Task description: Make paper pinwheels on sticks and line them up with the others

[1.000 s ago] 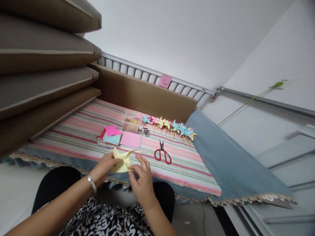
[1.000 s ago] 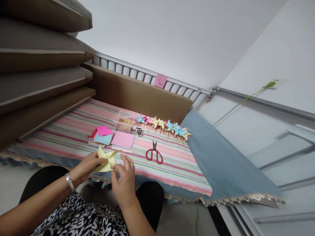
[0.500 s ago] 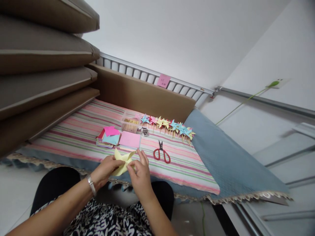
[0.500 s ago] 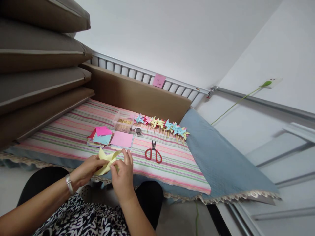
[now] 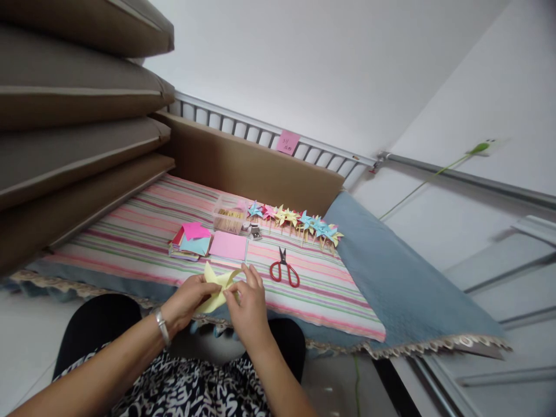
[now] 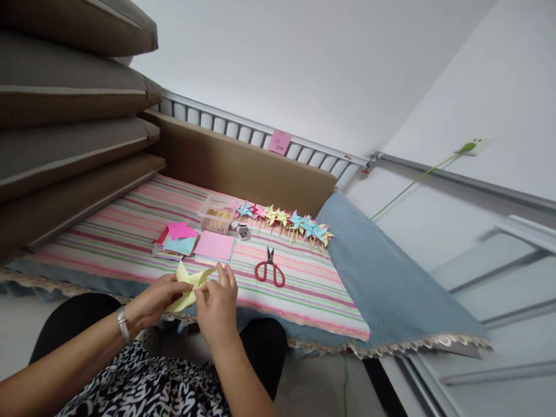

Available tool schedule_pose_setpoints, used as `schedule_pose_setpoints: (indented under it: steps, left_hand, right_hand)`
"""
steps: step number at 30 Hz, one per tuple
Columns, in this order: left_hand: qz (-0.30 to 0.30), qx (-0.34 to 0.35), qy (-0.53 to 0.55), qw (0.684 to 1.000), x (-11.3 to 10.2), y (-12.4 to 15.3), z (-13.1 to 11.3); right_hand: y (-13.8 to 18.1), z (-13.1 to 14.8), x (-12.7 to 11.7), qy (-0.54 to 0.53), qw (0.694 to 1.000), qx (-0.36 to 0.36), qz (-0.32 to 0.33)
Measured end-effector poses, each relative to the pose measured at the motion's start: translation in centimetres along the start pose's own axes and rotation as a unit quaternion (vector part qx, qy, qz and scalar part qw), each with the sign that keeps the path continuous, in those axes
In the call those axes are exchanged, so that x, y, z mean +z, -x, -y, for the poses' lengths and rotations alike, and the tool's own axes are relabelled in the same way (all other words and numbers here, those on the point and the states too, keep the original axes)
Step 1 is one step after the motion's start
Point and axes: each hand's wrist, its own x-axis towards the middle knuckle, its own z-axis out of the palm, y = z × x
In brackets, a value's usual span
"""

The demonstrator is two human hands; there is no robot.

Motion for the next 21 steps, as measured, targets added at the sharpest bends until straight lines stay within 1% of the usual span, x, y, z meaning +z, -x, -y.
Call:
schedule_pose_setpoints:
  steps: [7,12,16,21]
  left_hand:
    - [0.005,-0.002,0.017,1.000,0.46,0.64,-0.62]
    - [0.012,0.003,0.030,0.999,0.49,0.62,-0.60]
    - [0.028,0.003,0.022,0.999,0.36,0.54,-0.53]
    - [0.027,-0.009,0.006,1.000,0.38,0.84,-0.92]
  right_hand:
    - [-0.03,0.15,0.07,0.002,1.000,0.002,-0.009]
    - [-0.18,-0.04,0.16,-0.005,1.000,0.012,-0.018]
    - [-0.42,-0.07,0.26,-0.003,1.000,0.022,-0.014]
    - [-0.76,0.12,0.26,0.000,0.999,0.038,-0.006]
